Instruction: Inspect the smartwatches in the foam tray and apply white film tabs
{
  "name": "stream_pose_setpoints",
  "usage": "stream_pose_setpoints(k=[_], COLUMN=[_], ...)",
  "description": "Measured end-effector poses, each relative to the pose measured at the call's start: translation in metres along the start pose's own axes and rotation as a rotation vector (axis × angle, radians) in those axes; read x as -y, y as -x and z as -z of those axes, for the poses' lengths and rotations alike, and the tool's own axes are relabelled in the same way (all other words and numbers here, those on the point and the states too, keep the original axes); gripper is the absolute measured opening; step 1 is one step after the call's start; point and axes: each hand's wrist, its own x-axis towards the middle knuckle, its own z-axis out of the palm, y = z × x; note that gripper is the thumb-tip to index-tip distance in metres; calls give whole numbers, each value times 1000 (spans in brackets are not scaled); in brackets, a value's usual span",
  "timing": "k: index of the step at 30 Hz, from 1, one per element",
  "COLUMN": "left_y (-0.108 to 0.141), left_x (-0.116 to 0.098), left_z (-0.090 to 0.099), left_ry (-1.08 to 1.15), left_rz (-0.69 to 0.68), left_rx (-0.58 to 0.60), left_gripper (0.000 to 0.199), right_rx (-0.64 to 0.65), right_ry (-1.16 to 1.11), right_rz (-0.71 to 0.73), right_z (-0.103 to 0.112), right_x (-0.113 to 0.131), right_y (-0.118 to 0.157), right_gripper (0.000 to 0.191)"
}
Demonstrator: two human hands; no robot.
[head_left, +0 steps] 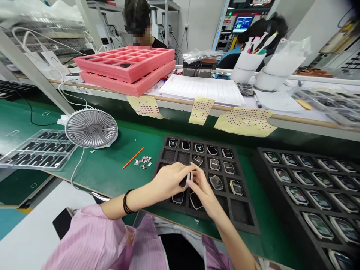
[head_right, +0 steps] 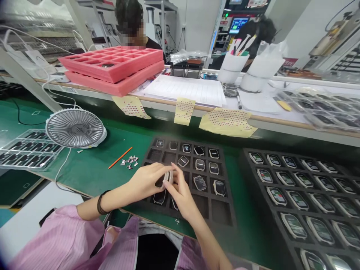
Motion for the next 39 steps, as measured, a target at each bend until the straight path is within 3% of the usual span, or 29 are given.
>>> stream_pose_setpoints(k=[5, 9, 13, 15, 19, 24, 39], left_y=[13, 29, 52, 66, 90, 95, 85], left_x=[-15, -9, 23, 48, 95, 115, 144], left_z=[-3, -1, 15, 18, 2, -21, -22], left_ry=[-187, -151, 121, 145, 27, 22, 170], left_rz=[49, 101, 188, 384, 616, 628, 575], left_rx=[125, 139, -42, -153, -108, -30, 41], left_gripper=[43, 49, 55, 30, 21, 22, 13], right_rx=[10, -45, -13, 14, 6, 53, 94], right_ry=[72, 2, -371, -609, -808, -792, -753], right_rz=[78, 107, -162, -282, -349, -324, -292], right_z=[-38, -59, -58, -52, -44, -46, -42], right_x=[-12, -24, -17, -9, 1, 3, 10], right_y=[-9, -15, -18, -19, -20, -19, -18], right_gripper=[65, 61, 53, 49, 42, 41, 41])
